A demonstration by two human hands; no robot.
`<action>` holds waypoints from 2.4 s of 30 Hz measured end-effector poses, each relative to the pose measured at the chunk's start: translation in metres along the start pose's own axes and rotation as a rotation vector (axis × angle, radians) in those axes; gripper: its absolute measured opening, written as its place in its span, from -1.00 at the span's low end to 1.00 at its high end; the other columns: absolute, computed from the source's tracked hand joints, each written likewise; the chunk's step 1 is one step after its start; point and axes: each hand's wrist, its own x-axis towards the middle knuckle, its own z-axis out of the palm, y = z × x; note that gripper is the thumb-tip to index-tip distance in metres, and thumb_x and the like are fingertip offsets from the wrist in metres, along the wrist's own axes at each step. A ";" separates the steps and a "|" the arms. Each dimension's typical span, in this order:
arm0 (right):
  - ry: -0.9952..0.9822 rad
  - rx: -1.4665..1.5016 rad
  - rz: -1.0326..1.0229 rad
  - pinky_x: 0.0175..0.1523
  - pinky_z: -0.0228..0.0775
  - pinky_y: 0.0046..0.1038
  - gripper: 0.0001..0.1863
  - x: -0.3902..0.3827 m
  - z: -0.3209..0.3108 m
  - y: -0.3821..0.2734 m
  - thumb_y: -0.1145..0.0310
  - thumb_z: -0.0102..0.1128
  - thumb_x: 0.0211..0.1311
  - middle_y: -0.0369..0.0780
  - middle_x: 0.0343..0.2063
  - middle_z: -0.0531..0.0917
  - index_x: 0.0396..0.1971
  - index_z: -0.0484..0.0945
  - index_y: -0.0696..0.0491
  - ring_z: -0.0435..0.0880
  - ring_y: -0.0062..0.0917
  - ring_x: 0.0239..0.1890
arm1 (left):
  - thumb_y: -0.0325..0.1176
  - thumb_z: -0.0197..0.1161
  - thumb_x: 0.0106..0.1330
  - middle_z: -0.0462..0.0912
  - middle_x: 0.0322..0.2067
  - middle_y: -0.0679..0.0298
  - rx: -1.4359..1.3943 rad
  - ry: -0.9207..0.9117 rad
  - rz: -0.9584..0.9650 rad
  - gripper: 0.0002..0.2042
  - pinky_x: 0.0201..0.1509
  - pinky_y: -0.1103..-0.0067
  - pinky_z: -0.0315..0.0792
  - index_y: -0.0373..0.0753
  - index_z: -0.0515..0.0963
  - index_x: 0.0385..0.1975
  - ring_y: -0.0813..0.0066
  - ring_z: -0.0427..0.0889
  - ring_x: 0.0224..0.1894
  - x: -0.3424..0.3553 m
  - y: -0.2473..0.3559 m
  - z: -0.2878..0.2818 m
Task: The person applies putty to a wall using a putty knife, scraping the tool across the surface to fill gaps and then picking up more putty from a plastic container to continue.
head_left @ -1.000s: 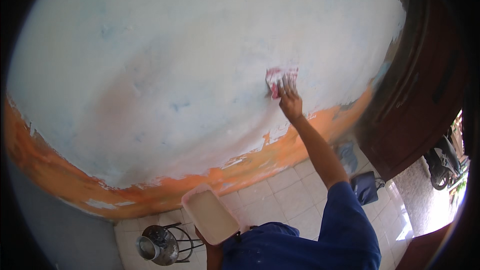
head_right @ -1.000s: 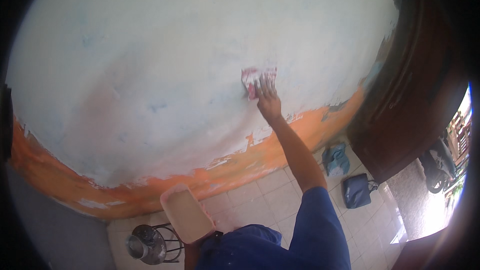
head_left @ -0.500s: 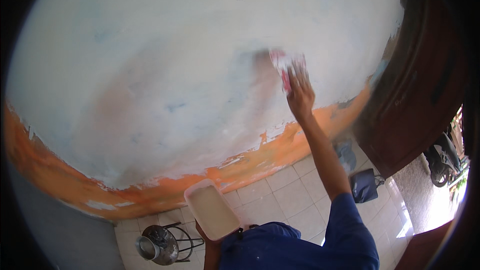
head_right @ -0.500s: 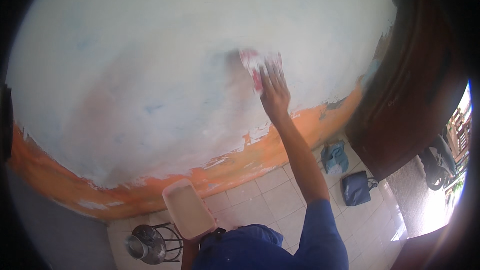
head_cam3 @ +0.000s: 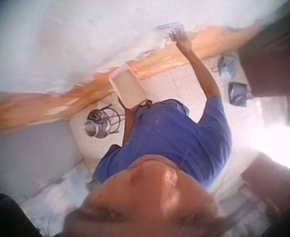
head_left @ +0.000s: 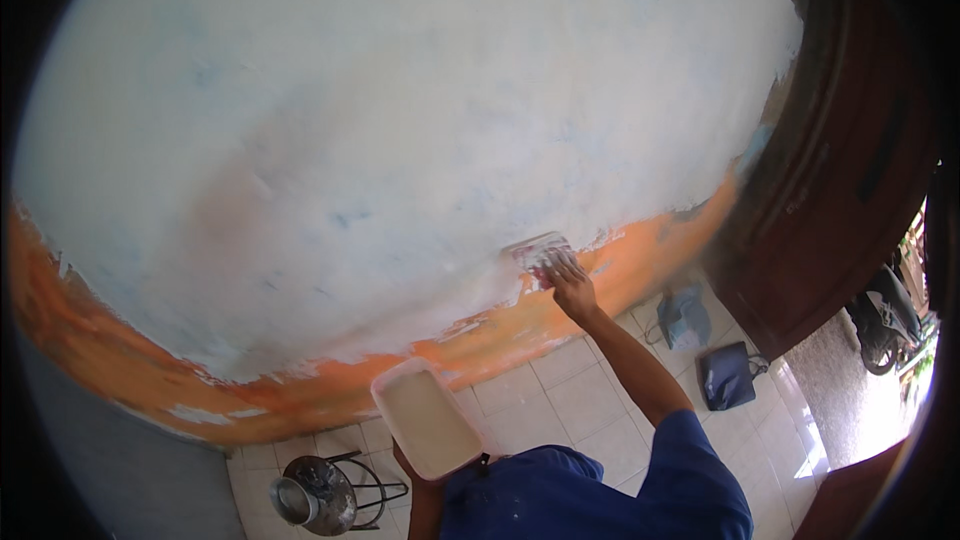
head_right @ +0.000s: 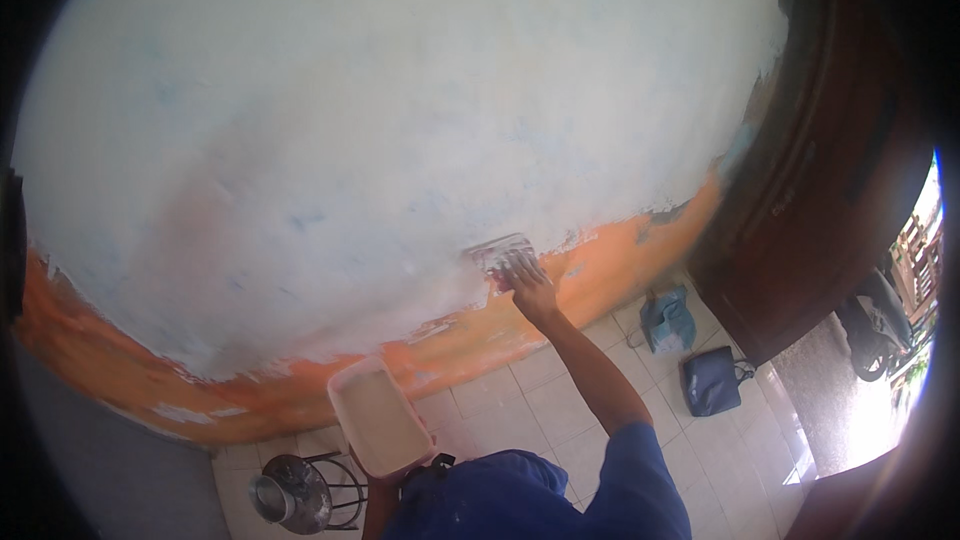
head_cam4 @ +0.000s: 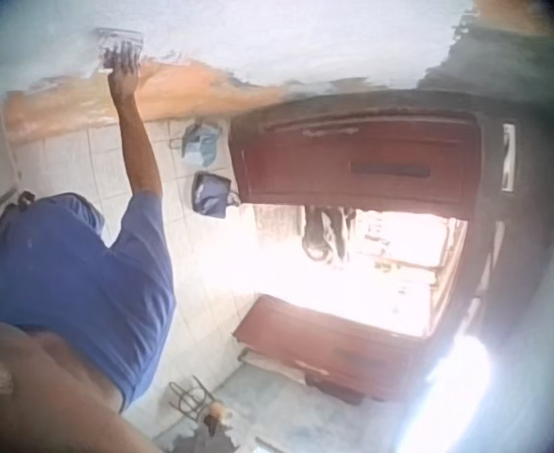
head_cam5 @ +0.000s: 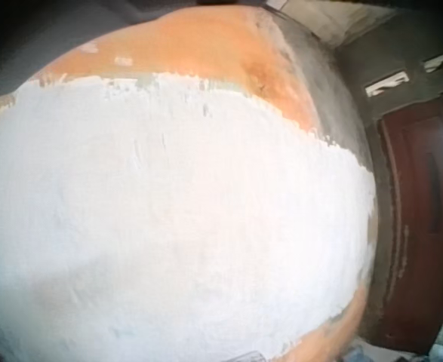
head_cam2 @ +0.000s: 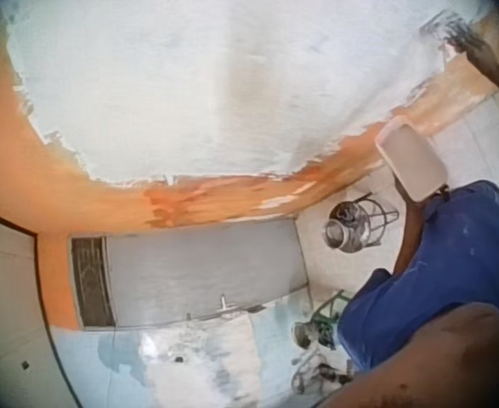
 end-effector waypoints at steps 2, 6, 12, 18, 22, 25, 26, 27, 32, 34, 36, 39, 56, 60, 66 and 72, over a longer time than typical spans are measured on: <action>0.145 -0.033 0.005 0.16 0.29 -0.26 -0.48 0.012 -0.025 -0.014 0.73 -0.05 -0.14 -0.08 0.00 0.49 -0.05 0.47 0.11 0.42 -0.20 0.10 | 0.21 0.05 0.06 0.22 0.15 0.14 0.001 0.003 0.010 -0.19 0.10 -0.02 0.13 -0.15 0.07 0.25 0.16 0.27 0.12 0.001 0.002 -0.002; 0.453 -0.146 -0.010 0.12 0.33 -0.26 -0.47 0.125 -0.082 -0.005 0.77 -0.06 -0.13 -0.06 0.00 0.49 -0.05 0.48 0.11 0.43 -0.19 0.09 | 0.21 0.05 0.06 0.22 0.15 0.14 0.004 0.017 -0.002 -0.19 0.10 -0.02 0.13 -0.15 0.07 0.25 0.17 0.26 0.13 -0.002 -0.001 -0.001; 0.226 -0.127 0.004 0.11 0.26 -0.20 -0.32 0.116 -0.018 0.043 0.65 -0.01 -0.27 -0.03 0.17 0.28 0.06 0.33 0.12 0.31 -0.11 0.15 | 0.20 0.05 0.07 0.22 0.16 0.15 0.011 -0.004 -0.001 -0.20 0.10 -0.02 0.12 -0.15 0.07 0.25 0.18 0.26 0.13 0.000 -0.004 0.004; 0.002 -0.031 0.012 0.16 0.29 -0.26 -0.44 -0.012 0.000 0.027 0.70 -0.01 -0.17 -0.08 0.01 0.48 -0.02 0.45 0.12 0.42 -0.20 0.10 | 0.20 0.05 0.07 0.21 0.16 0.15 0.004 -0.010 -0.003 -0.20 0.10 -0.02 0.12 -0.15 0.07 0.25 0.18 0.26 0.13 0.000 -0.004 0.002; 0.274 -0.061 0.008 0.16 0.29 -0.27 -0.56 0.036 -0.045 0.013 0.68 -0.03 -0.02 -0.08 -0.01 0.50 -0.07 0.50 0.10 0.46 -0.25 0.08 | 0.20 0.05 0.07 0.21 0.16 0.16 0.008 -0.012 0.004 -0.21 0.11 -0.02 0.12 -0.15 0.07 0.25 0.19 0.26 0.13 -0.002 -0.002 0.001; 0.408 -0.124 -0.009 0.12 0.32 -0.30 -0.45 0.112 -0.070 0.013 0.73 -0.04 -0.12 -0.06 0.02 0.47 0.01 0.44 0.10 0.45 -0.21 0.07 | 0.20 0.05 0.07 0.21 0.16 0.16 0.017 0.001 0.001 -0.21 0.11 -0.02 0.12 -0.15 0.07 0.25 0.19 0.26 0.13 -0.005 -0.003 0.000; 0.394 -0.132 0.009 0.11 0.33 -0.30 -0.41 0.122 -0.066 0.016 0.73 -0.04 -0.15 -0.05 0.03 0.45 0.02 0.42 0.10 0.45 -0.20 0.07 | 0.20 0.05 0.08 0.21 0.16 0.16 0.018 -0.001 -0.002 -0.21 0.11 -0.02 0.12 -0.15 0.07 0.25 0.19 0.26 0.13 -0.005 -0.004 0.001; 0.380 -0.137 0.022 0.10 0.33 -0.30 -0.38 0.129 -0.055 0.020 0.74 -0.03 -0.18 -0.05 0.05 0.44 0.04 0.40 0.10 0.44 -0.18 0.06 | 0.20 0.04 0.08 0.21 0.16 0.16 0.019 -0.003 -0.003 -0.21 0.11 -0.02 0.12 -0.15 0.07 0.25 0.20 0.26 0.13 -0.005 -0.005 0.001; 0.189 -0.105 0.070 0.13 0.26 -0.21 -0.40 0.058 0.014 0.019 0.72 -0.08 -0.20 0.03 0.07 0.39 0.01 0.41 0.14 0.36 -0.10 0.13 | 0.19 0.04 0.08 0.21 0.16 0.17 0.014 0.003 0.013 -0.21 0.11 -0.02 0.11 -0.15 0.07 0.25 0.20 0.26 0.13 -0.009 -0.002 -0.001; 0.103 -0.044 0.065 0.06 0.33 -0.23 -0.43 0.016 0.005 0.002 0.72 -0.04 -0.16 0.03 -0.01 0.46 0.01 0.39 0.19 0.44 -0.11 0.04 | 0.19 0.04 0.08 0.21 0.16 0.17 0.002 0.013 0.016 -0.21 0.11 -0.02 0.11 -0.15 0.07 0.25 0.20 0.26 0.13 -0.011 -0.002 -0.005; 0.070 0.125 0.334 -0.03 0.39 -0.31 -0.52 0.010 -0.010 -0.012 0.68 -0.02 -0.03 0.01 -0.08 0.52 0.00 0.38 0.22 0.53 -0.19 -0.07 | 0.19 0.04 0.08 0.21 0.16 0.17 0.000 0.015 0.026 -0.21 0.11 -0.02 0.11 -0.15 0.07 0.25 0.21 0.26 0.13 -0.012 0.000 -0.006; 0.469 0.701 0.790 -0.25 0.40 -0.51 -0.75 0.036 -0.033 -0.024 0.53 0.03 0.20 -0.19 -0.28 0.60 -0.11 0.43 0.23 0.57 -0.50 -0.33 | 0.19 0.04 0.09 0.21 0.17 0.17 -0.004 0.015 0.026 -0.22 0.11 -0.02 0.11 -0.15 0.07 0.25 0.21 0.26 0.13 -0.011 0.000 -0.004; 0.482 1.647 1.577 -0.26 0.47 -0.30 -0.97 0.077 0.035 0.035 0.50 0.04 0.17 -0.24 -0.54 0.51 -0.44 0.46 0.07 0.48 -0.44 -0.45 | 0.18 0.04 0.10 0.21 0.17 0.19 0.021 -0.009 -0.014 -0.23 0.12 -0.02 0.10 -0.15 0.07 0.25 0.23 0.26 0.14 -0.011 -0.007 -0.004; 0.481 1.724 1.585 -0.31 0.46 -0.39 -0.94 0.010 0.048 0.034 0.48 0.03 0.19 -0.28 -0.56 0.50 -0.47 0.45 0.04 0.48 -0.50 -0.46 | 0.17 0.04 0.10 0.21 0.17 0.19 0.054 -0.032 0.000 -0.23 0.12 -0.02 0.10 -0.15 0.08 0.25 0.24 0.26 0.14 -0.009 -0.003 -0.005; 0.518 1.925 1.041 -0.36 0.24 -0.56 -0.84 0.099 -0.037 -0.001 0.34 0.06 0.25 -0.32 -0.61 0.43 -0.50 0.43 0.05 0.38 -0.57 -0.53 | 0.17 0.04 0.11 0.21 0.18 0.19 0.115 -0.038 -0.003 -0.23 0.12 -0.02 0.10 -0.15 0.08 0.25 0.24 0.26 0.14 -0.014 0.000 -0.010; 0.652 1.416 1.559 -0.31 0.45 -0.44 -0.86 0.139 0.019 0.008 0.38 0.28 0.04 -0.27 -0.53 0.54 -0.51 0.49 0.07 0.53 -0.51 -0.45 | 0.17 0.03 0.11 0.21 0.18 0.20 0.369 -0.199 -0.037 -0.24 0.12 -0.02 0.09 -0.15 0.08 0.25 0.25 0.25 0.14 -0.010 -0.005 -0.002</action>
